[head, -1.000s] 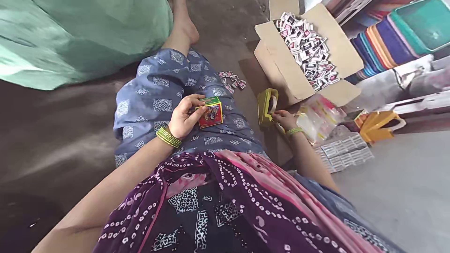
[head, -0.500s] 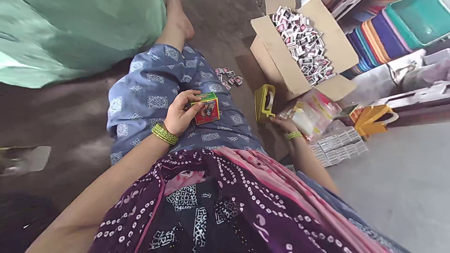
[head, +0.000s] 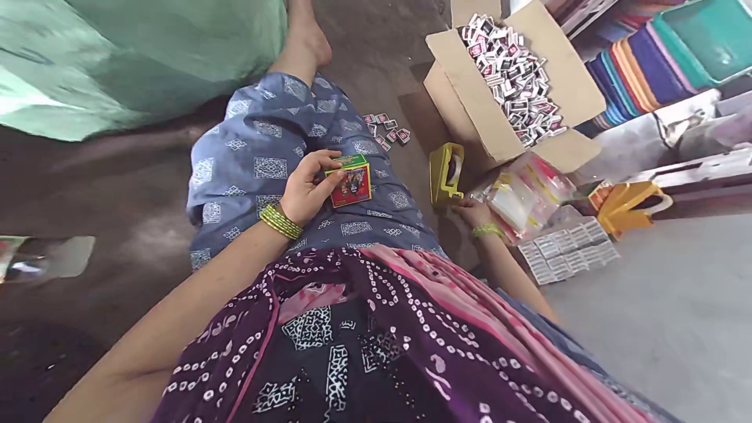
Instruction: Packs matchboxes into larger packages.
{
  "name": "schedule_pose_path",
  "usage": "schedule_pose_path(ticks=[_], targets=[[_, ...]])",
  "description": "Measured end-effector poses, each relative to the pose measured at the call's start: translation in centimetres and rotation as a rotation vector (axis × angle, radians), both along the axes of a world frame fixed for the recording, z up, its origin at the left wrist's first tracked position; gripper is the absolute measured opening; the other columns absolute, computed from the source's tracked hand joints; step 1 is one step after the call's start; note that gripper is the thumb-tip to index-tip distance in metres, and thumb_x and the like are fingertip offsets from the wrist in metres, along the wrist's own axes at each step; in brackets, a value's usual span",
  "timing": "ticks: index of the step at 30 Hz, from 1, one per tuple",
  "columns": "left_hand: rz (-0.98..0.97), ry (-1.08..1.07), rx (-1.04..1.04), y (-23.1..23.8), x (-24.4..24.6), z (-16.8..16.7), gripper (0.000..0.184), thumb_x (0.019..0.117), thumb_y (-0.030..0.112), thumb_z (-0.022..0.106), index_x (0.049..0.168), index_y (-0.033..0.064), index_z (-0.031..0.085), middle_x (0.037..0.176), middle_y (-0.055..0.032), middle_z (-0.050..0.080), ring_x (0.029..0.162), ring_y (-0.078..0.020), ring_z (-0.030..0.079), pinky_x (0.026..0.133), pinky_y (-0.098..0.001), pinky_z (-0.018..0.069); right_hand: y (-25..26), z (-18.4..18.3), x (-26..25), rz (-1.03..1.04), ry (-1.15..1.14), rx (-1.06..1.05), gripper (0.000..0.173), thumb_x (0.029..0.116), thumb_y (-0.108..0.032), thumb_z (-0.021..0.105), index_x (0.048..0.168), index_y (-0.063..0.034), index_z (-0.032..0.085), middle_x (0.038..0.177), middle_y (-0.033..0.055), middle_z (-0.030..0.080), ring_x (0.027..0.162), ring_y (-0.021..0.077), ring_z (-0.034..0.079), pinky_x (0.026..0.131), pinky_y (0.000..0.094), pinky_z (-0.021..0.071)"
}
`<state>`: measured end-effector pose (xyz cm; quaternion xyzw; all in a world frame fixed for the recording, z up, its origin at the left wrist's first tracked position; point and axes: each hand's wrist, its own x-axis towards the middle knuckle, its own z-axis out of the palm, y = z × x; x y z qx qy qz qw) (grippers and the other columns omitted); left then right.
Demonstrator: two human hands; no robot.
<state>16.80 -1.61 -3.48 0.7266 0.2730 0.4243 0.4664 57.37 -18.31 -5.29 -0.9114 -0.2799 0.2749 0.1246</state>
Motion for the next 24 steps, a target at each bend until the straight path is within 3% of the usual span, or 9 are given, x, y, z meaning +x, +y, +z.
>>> schedule_pose_path(ticks=[3, 7, 10, 12, 14, 17, 20, 22, 24], targets=[[0.028, 0.029, -0.010, 0.0, 0.1, 0.2, 0.021, 0.1018, 0.019, 0.061, 0.118, 0.0054, 0.066, 0.141, -0.0107, 0.058, 0.118, -0.0174, 0.064, 0.097, -0.0372, 0.0566, 1.2, 1.2, -2.5, 0.040, 0.228, 0.256, 0.026, 0.0923, -0.026, 0.077, 0.110, -0.0074, 0.075, 0.101, 0.0067, 0.072, 0.083, 0.0138, 0.065, 0.074, 0.0349, 0.0533], [0.054, 0.029, -0.054, 0.2, 0.4, 0.5, 0.022, 0.1028, 0.019, 0.059, 0.117, 0.0041, 0.067, 0.139, -0.0114, 0.059, 0.116, -0.0181, 0.064, 0.097, -0.0388, 0.0563, 5.2, 5.4, -9.2, 0.246, 0.520, 0.630, 0.029, 0.0941, -0.025, 0.073, 0.115, -0.0057, 0.073, 0.114, 0.0048, 0.072, 0.093, 0.0111, 0.067, 0.080, 0.0295, 0.0571], [0.048, -0.029, -0.055, 0.7, 0.7, 0.1, 0.022, 0.1037, 0.018, 0.056, 0.114, 0.0020, 0.067, 0.135, -0.0127, 0.061, 0.121, -0.0189, 0.062, 0.102, -0.0389, 0.0536, 8.5, 7.9, -14.6, 0.398, 0.740, 0.815, 0.026, 0.0966, -0.023, 0.069, 0.115, -0.0057, 0.073, 0.136, 0.0082, 0.065, 0.114, 0.0200, 0.066, 0.096, 0.0403, 0.0567], [0.051, -0.027, -0.044, 0.8, 0.6, 0.0, 0.022, 0.1038, 0.018, 0.056, 0.113, 0.0022, 0.068, 0.134, -0.0121, 0.062, 0.119, -0.0177, 0.063, 0.102, -0.0377, 0.0539, 10.2, 9.0, -17.6, 0.451, 0.827, 0.811, 0.023, 0.0965, -0.020, 0.069, 0.114, -0.0064, 0.074, 0.143, 0.0075, 0.061, 0.123, 0.0222, 0.062, 0.103, 0.0436, 0.0539], [0.059, -0.023, -0.023, 0.7, 0.4, 0.0, 0.023, 0.1037, 0.019, 0.057, 0.113, 0.0015, 0.067, 0.133, -0.0126, 0.062, 0.116, -0.0167, 0.064, 0.099, -0.0360, 0.0549, 11.6, 9.2, -19.7, 0.495, 0.838, 0.767, 0.027, 0.0963, -0.018, 0.070, 0.120, -0.0056, 0.073, 0.138, 0.0075, 0.063, 0.120, 0.0196, 0.063, 0.101, 0.0415, 0.0540], [0.064, -0.016, -0.014, 0.8, 0.4, -0.1, 0.023, 0.1033, 0.020, 0.057, 0.113, 0.0013, 0.068, 0.132, -0.0127, 0.063, 0.116, -0.0167, 0.064, 0.100, -0.0361, 0.0544, 13.1, 8.4, -20.9, 0.539, 0.752, 0.705, 0.018, 0.0961, -0.020, 0.071, 0.106, -0.0059, 0.076, 0.137, 0.0068, 0.063, 0.118, 0.0176, 0.064, 0.098, 0.0385, 0.0561], [0.057, -0.023, 0.003, 1.1, 0.6, -0.3, 0.026, 0.1037, 0.021, 0.055, 0.113, 0.0002, 0.068, 0.131, -0.0133, 0.064, 0.119, -0.0179, 0.063, 0.103, -0.0372, 0.0531, 13.7, 7.5, -20.9, 0.491, 0.707, 0.695, 0.019, 0.0938, -0.022, 0.074, 0.102, -0.0043, 0.076, 0.134, 0.0086, 0.065, 0.122, 0.0193, 0.063, 0.100, 0.0400, 0.0557], [0.055, -0.027, -0.010, 1.2, 0.7, -0.3, 0.029, 0.1007, 0.026, 0.062, 0.114, 0.0009, 0.068, 0.131, -0.0132, 0.064, 0.118, -0.0181, 0.063, 0.101, -0.0374, 0.0541, 13.9, 7.4, -20.9, 0.467, 0.695, 0.692, 0.019, 0.0937, -0.020, 0.074, 0.102, -0.0043, 0.076, 0.131, 0.0090, 0.066, 0.120, 0.0191, 0.063, 0.098, 0.0388, 0.0560], [0.070, -0.029, -0.013, 1.2, 1.0, -0.3, 0.038, 0.0914, 0.029, 0.078, 0.114, 0.0004, 0.067, 0.127, -0.0138, 0.065, 0.115, -0.0192, 0.064, 0.099, -0.0379, 0.0550, 13.8, 7.3, -21.0, 0.452, 0.698, 0.697, 0.017, 0.0918, -0.020, 0.075, 0.100, -0.0054, 0.077, 0.126, 0.0086, 0.068, 0.118, 0.0191, 0.063, 0.097, 0.0378, 0.0564]])
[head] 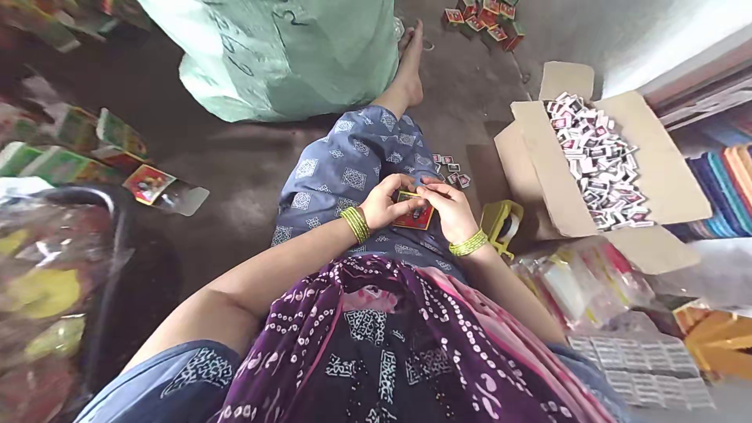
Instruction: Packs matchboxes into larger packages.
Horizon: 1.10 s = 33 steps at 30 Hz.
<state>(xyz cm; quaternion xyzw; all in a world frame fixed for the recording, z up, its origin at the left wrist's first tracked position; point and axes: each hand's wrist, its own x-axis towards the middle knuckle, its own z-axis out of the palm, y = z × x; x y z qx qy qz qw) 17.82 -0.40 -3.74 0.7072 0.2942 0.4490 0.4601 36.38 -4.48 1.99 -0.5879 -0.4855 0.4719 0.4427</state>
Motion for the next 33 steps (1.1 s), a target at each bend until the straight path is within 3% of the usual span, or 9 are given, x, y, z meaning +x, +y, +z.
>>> schedule_pose_path(ticks=[5, 8, 10, 14, 18, 24, 27, 30, 33], targets=[[0.072, 0.023, 0.019, -0.2, 0.5, 0.3, 0.044, 0.0775, 0.023, 0.090, 0.105, 0.0006, 0.063, 0.117, -0.0131, 0.068, 0.110, -0.0197, 0.066, 0.097, -0.0379, 0.0560, 0.1, 0.2, -0.7, -0.089, 0.018, -0.052, 0.011, 0.0865, -0.015, 0.080, 0.094, -0.0076, 0.077, 0.101, 0.0064, 0.072, 0.095, 0.0173, 0.067, 0.084, 0.0372, 0.0570], [0.071, 0.056, -0.028, -0.5, 0.4, 0.4, 0.061, 0.0735, 0.031, 0.092, 0.113, 0.0015, 0.056, 0.112, -0.0124, 0.064, 0.098, -0.0180, 0.066, 0.087, -0.0366, 0.0586, 0.6, 0.1, -0.6, -0.100, -0.024, -0.122, 0.044, 0.0803, -0.015, 0.082, 0.122, -0.0107, 0.070, 0.109, 0.0093, 0.067, 0.097, 0.0204, 0.065, 0.082, 0.0401, 0.0569], [0.032, 0.082, -0.026, -0.7, 0.3, 0.6, 0.064, 0.0753, 0.033, 0.090, 0.118, 0.0016, 0.054, 0.114, -0.0127, 0.063, 0.099, -0.0178, 0.066, 0.088, -0.0373, 0.0588, 1.1, 0.1, -0.3, -0.140, -0.089, -0.137, 0.052, 0.0761, -0.012, 0.079, 0.126, -0.0114, 0.063, 0.107, 0.0103, 0.062, 0.092, 0.0212, 0.061, 0.077, 0.0394, 0.0554], [-0.035, 0.028, -0.070, -0.5, -0.1, 0.2, 0.067, 0.0782, 0.025, 0.086, 0.129, 0.0010, 0.048, 0.123, -0.0138, 0.061, 0.107, -0.0188, 0.066, 0.093, -0.0388, 0.0589, 1.5, -0.2, 1.4, 0.073, -0.160, -0.029, 0.039, 0.0923, -0.031, 0.075, 0.122, -0.0077, 0.068, 0.112, 0.0076, 0.070, 0.103, 0.0175, 0.067, 0.092, 0.0394, 0.0566], [-0.084, -0.085, -0.088, -0.2, -0.3, 0.3, 0.075, 0.0786, 0.014, 0.078, 0.138, -0.0083, 0.039, 0.133, -0.0219, 0.058, 0.114, -0.0242, 0.066, 0.097, -0.0398, 0.0585, 0.7, -0.7, 3.0, 0.369, -0.408, 0.135, 0.052, 0.0874, -0.036, 0.080, 0.127, -0.0046, 0.065, 0.115, 0.0052, 0.072, 0.106, 0.0096, 0.069, 0.096, 0.0324, 0.0575], [0.011, -0.110, -0.236, 0.2, -0.5, 1.0, 0.073, 0.0827, 0.015, 0.071, 0.144, -0.0050, 0.038, 0.142, -0.0187, 0.053, 0.119, -0.0255, 0.064, 0.094, -0.0411, 0.0607, 2.5, -2.1, 6.6, -0.308, 0.026, 0.002, 0.062, 0.0881, -0.039, 0.080, 0.131, 0.0005, 0.059, 0.114, 0.0172, 0.071, 0.100, 0.0269, 0.072, 0.085, 0.0458, 0.0638], [0.043, -0.120, -0.327, 0.3, -0.8, 1.2, 0.067, 0.0840, 0.009, 0.069, 0.142, -0.0031, 0.039, 0.141, -0.0172, 0.052, 0.115, -0.0233, 0.067, 0.089, -0.0392, 0.0626, 4.9, -2.9, 10.7, -0.445, -0.278, -0.120, 0.066, 0.0863, -0.040, 0.081, 0.134, 0.0002, 0.058, 0.121, 0.0208, 0.067, 0.109, 0.0300, 0.067, 0.092, 0.0497, 0.0579], [0.037, -0.112, -0.358, 0.3, -1.0, 1.5, 0.063, 0.0852, 0.005, 0.067, 0.142, -0.0031, 0.040, 0.142, -0.0167, 0.052, 0.112, -0.0220, 0.068, 0.088, -0.0378, 0.0628, 7.5, -3.3, 14.6, -0.134, -0.761, -0.467, 0.064, 0.0899, -0.045, 0.076, 0.131, 0.0028, 0.063, 0.122, 0.0267, 0.066, 0.119, 0.0391, 0.062, 0.104, 0.0590, 0.0470], [0.016, -0.092, -0.369, 0.5, -1.1, 1.5, 0.060, 0.0854, 0.004, 0.068, 0.140, -0.0021, 0.042, 0.140, -0.0151, 0.054, 0.110, -0.0205, 0.069, 0.087, -0.0365, 0.0631, 10.2, -4.6, 15.8, 0.311, -1.008, -0.774, 0.058, 0.0944, -0.053, 0.066, 0.122, -0.0021, 0.069, 0.121, 0.0225, 0.068, 0.118, 0.0367, 0.064, 0.102, 0.0594, 0.0481]])
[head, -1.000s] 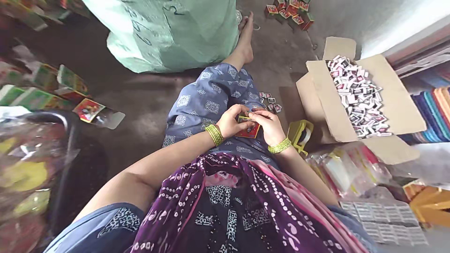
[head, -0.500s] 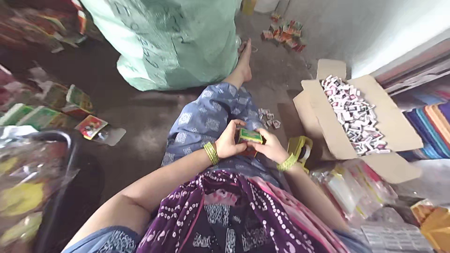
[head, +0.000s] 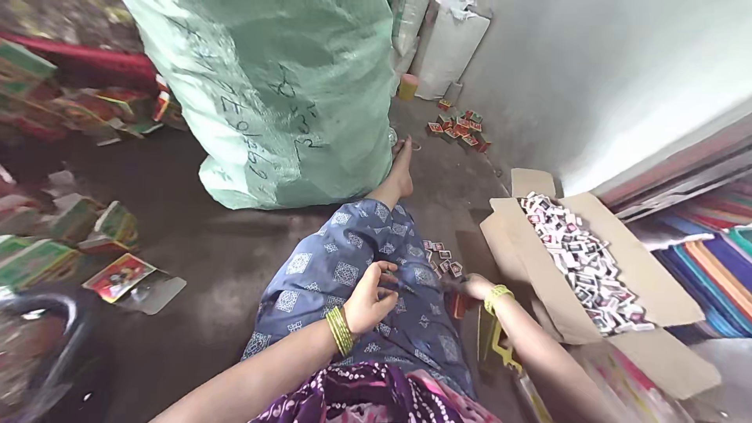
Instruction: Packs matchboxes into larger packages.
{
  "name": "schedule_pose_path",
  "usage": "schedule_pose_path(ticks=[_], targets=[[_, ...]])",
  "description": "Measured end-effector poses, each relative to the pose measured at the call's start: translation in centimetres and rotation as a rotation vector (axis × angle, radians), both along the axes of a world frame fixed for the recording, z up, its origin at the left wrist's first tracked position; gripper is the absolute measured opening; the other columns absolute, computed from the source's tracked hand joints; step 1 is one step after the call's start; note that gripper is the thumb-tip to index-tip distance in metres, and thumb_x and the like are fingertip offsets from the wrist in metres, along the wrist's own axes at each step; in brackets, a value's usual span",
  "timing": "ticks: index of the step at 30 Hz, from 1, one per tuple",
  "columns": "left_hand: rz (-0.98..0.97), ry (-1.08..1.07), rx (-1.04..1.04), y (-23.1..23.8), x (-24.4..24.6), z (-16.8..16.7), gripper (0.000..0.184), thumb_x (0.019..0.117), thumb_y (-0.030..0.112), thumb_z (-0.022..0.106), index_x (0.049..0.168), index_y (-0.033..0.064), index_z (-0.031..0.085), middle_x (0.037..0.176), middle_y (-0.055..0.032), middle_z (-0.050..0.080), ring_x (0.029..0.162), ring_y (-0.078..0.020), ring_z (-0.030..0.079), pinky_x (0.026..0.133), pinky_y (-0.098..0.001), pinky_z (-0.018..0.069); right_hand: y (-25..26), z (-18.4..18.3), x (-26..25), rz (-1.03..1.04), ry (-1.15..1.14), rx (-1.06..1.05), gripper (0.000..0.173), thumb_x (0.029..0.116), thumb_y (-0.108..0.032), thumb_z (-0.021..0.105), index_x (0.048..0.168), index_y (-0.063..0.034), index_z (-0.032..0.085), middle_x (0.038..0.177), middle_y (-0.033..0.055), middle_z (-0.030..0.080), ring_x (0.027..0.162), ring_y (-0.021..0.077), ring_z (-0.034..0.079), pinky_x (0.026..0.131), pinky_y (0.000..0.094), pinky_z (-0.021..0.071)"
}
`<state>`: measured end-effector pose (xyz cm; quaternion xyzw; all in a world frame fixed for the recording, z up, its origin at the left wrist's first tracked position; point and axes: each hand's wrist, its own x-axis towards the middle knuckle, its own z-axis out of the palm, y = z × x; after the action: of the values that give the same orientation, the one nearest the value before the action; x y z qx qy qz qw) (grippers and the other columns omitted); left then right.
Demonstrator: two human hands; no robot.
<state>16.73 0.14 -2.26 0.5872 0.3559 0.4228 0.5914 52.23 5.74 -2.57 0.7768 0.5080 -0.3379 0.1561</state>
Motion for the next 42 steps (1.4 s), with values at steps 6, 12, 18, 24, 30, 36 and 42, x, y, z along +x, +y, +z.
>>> schedule_pose_path(ticks=[6, 12, 18, 24, 30, 36, 42], targets=[[-0.020, 0.012, 0.021, 0.9, 0.2, -0.5, 0.054, 0.0859, 0.002, 0.067, 0.136, -0.0002, 0.046, 0.134, -0.0130, 0.058, 0.105, -0.0193, 0.070, 0.083, -0.0360, 0.0634, 10.6, 5.4, 0.3, -0.490, 0.545, 0.302, 0.052, 0.0931, -0.034, 0.074, 0.129, 0.0018, 0.059, 0.111, 0.0191, 0.069, 0.098, 0.0299, 0.069, 0.083, 0.0492, 0.0598], [-0.014, 0.039, -0.004, 1.4, 0.7, -0.5, 0.051, 0.0872, 0.003, 0.065, 0.135, 0.0004, 0.048, 0.134, -0.0119, 0.058, 0.102, -0.0177, 0.071, 0.082, -0.0346, 0.0634, 22.6, 19.8, 2.3, -0.629, 0.533, 1.388, 0.078, 0.1007, -0.045, 0.059, 0.158, -0.0030, 0.026, 0.140, 0.0255, 0.055, 0.113, 0.0345, 0.067, 0.092, 0.0505, 0.0594], [-0.026, 0.040, -0.024, 1.6, 0.7, -0.3, 0.049, 0.0884, 0.003, 0.066, 0.134, 0.0014, 0.048, 0.133, -0.0113, 0.059, 0.100, -0.0179, 0.071, 0.082, -0.0348, 0.0637, 20.2, 16.6, -3.1, -0.238, 0.600, 1.174, 0.061, 0.0988, -0.029, 0.065, 0.146, 0.0009, 0.042, 0.128, 0.0223, 0.063, 0.102, 0.0309, 0.072, 0.087, 0.0488, 0.0630], [-0.020, 0.004, 0.122, 1.3, -0.2, -0.8, 0.038, 0.0891, 0.001, 0.065, 0.126, -0.0010, 0.055, 0.130, -0.0136, 0.062, 0.107, -0.0197, 0.069, 0.087, -0.0363, 0.0628, 7.3, 4.9, -10.4, 0.291, 0.566, 0.694, 0.056, 0.0943, -0.027, 0.071, 0.141, -0.0042, 0.052, 0.124, 0.0098, 0.069, 0.109, 0.0176, 0.070, 0.093, 0.0372, 0.0604], [0.271, -0.056, 0.256, 2.6, -5.4, 2.6, 0.029, 0.0930, 0.004, 0.065, 0.120, -0.0046, 0.058, 0.118, -0.0132, 0.067, 0.104, -0.0196, 0.068, 0.087, -0.0375, 0.0606, -1.0, -1.4, -12.6, 0.607, 0.319, 0.786, 0.047, 0.0980, -0.039, 0.063, 0.133, -0.0079, 0.065, 0.136, 0.0127, 0.065, 0.134, 0.0286, 0.056, 0.116, 0.0481, 0.0420], [0.933, 0.173, 0.010, 3.0, -15.3, -1.0, 0.040, 0.0898, 0.006, 0.063, 0.129, -0.0032, 0.058, 0.126, -0.0193, 0.063, 0.117, -0.0257, 0.062, 0.100, -0.0421, 0.0521, -1.9, -1.7, -13.6, 0.578, 0.365, 0.909, 0.043, 0.0969, -0.030, 0.066, 0.129, -0.0007, 0.066, 0.126, 0.0220, 0.067, 0.122, 0.0374, 0.063, 0.106, 0.0568, 0.0487], [1.523, 0.190, -0.757, 1.2, -21.8, -5.8, 0.082, 0.0859, 0.016, 0.075, 0.154, 0.0044, 0.032, 0.147, -0.0297, 0.044, 0.133, -0.0397, 0.049, 0.107, -0.0493, 0.0465, -1.8, -2.3, -13.8, 0.639, 0.376, 1.012, 0.040, 0.0965, -0.027, 0.063, 0.121, 0.0028, 0.069, 0.123, 0.0244, 0.069, 0.121, 0.0414, 0.063, 0.107, 0.0557, 0.0472]])
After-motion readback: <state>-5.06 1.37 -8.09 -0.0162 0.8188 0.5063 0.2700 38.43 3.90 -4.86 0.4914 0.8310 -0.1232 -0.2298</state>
